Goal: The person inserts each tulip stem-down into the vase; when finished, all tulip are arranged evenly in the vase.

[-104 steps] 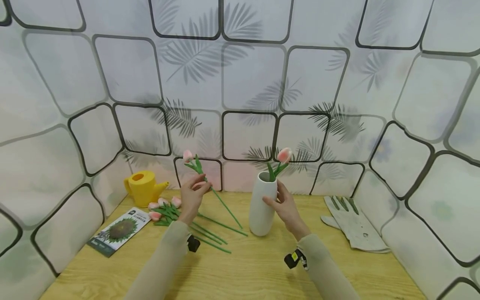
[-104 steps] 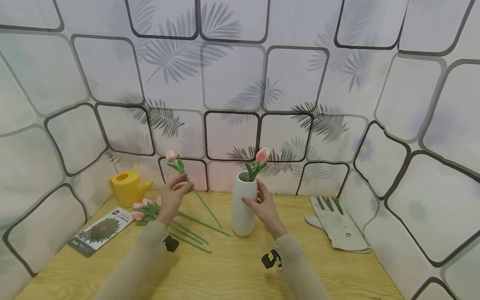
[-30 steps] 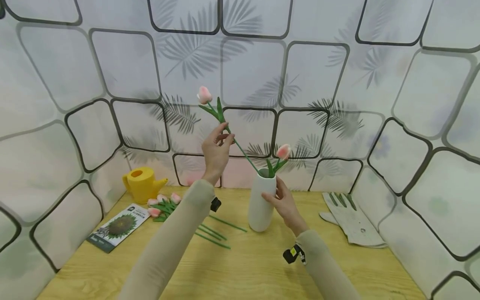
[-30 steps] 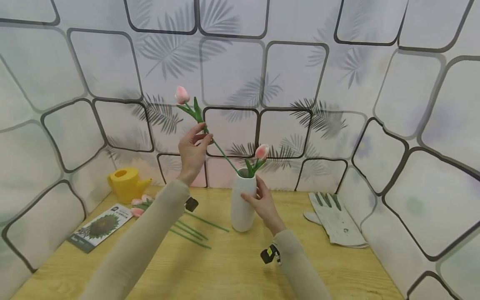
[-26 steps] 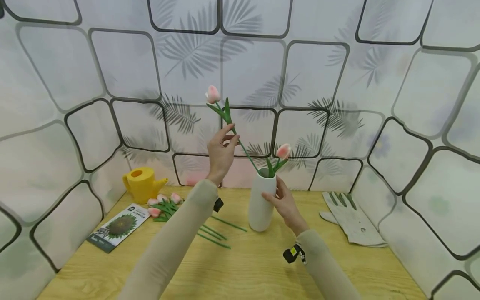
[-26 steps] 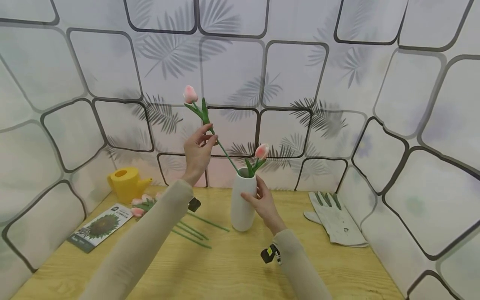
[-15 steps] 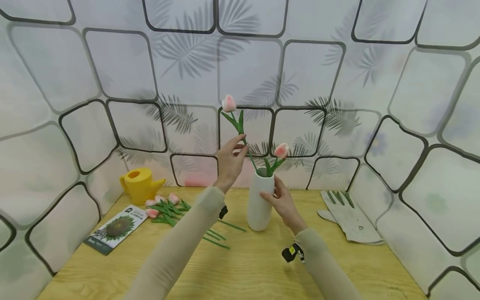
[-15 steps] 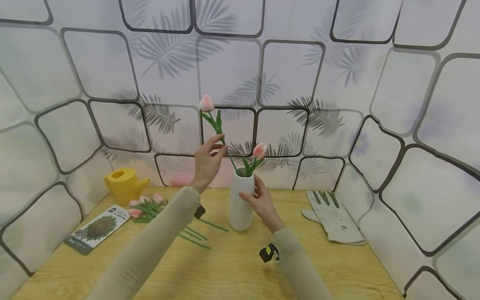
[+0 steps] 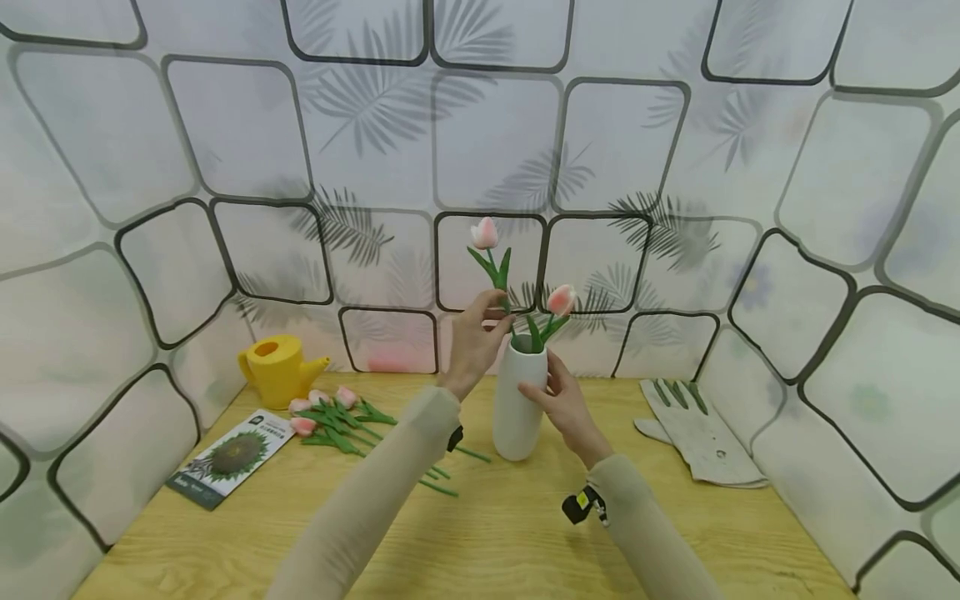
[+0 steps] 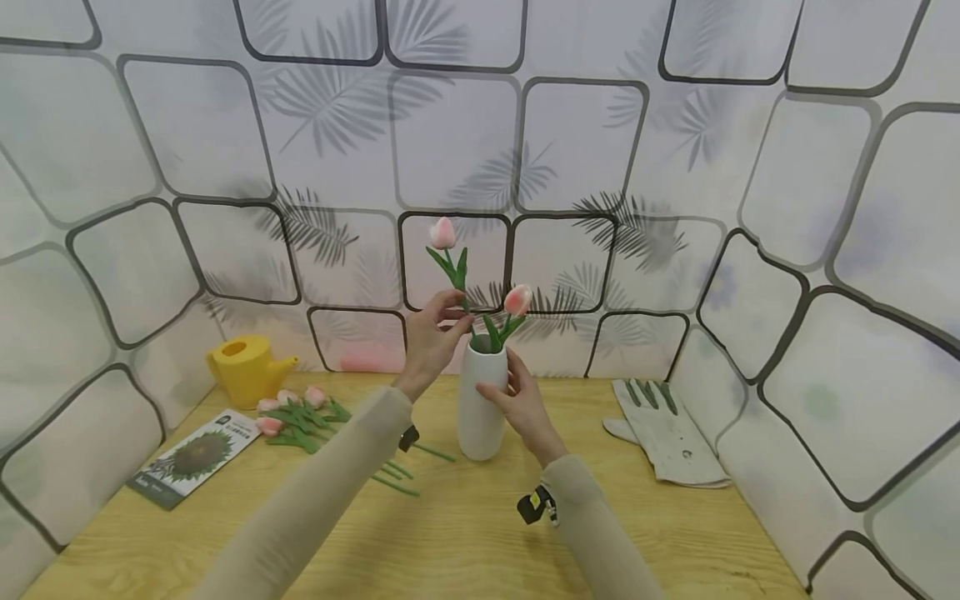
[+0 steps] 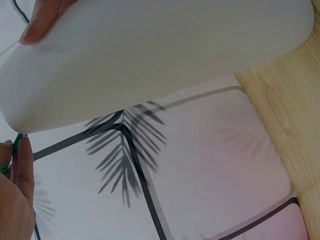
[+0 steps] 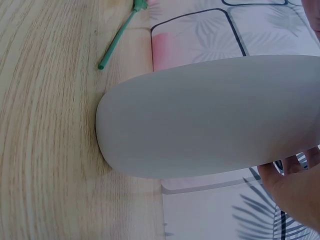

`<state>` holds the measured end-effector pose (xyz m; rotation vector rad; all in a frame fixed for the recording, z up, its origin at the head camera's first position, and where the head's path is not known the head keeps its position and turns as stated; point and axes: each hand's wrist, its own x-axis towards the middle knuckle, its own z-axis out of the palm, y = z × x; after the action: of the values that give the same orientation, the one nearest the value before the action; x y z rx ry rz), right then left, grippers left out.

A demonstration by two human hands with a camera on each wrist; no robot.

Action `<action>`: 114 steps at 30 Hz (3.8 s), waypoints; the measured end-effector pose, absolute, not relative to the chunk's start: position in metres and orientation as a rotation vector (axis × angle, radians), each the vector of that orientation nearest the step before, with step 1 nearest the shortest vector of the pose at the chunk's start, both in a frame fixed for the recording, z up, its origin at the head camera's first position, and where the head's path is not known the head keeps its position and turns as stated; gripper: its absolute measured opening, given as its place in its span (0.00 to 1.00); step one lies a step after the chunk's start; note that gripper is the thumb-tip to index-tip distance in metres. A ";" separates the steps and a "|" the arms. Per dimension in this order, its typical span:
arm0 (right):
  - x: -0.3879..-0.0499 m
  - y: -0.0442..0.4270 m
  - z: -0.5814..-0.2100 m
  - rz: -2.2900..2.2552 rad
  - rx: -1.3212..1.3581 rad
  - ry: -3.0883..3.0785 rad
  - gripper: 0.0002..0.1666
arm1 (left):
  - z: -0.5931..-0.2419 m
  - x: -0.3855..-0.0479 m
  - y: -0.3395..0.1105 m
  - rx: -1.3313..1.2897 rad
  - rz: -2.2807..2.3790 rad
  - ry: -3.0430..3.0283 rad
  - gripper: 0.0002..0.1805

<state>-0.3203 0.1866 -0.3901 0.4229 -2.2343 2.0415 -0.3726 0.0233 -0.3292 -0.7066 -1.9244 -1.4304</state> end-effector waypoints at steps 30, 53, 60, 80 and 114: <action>-0.321 0.186 -0.391 2.025 0.423 -2.263 0.48 | -0.334 -0.374 0.034 -0.818 -1.405 -2.101 0.15; -0.327 0.187 -0.399 2.024 0.441 -2.247 0.49 | -0.336 -0.370 0.023 -0.842 -1.442 -2.141 0.09; -0.326 0.186 -0.398 2.016 0.422 -2.259 0.49 | -0.337 -0.369 0.011 -0.837 -1.508 -2.111 0.11; -0.336 0.191 -0.407 1.990 0.408 -2.229 0.49 | -0.373 -0.369 -0.058 -0.825 -1.853 -2.223 0.14; -0.318 0.186 -0.389 1.974 0.413 -2.304 0.50 | -0.456 -0.357 -0.202 -0.336 -1.874 -2.374 0.20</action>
<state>-0.3184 0.1862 -0.3888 0.4126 -2.3036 1.9744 -0.3568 -0.2017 -0.4560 -0.3358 -2.3739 -1.8735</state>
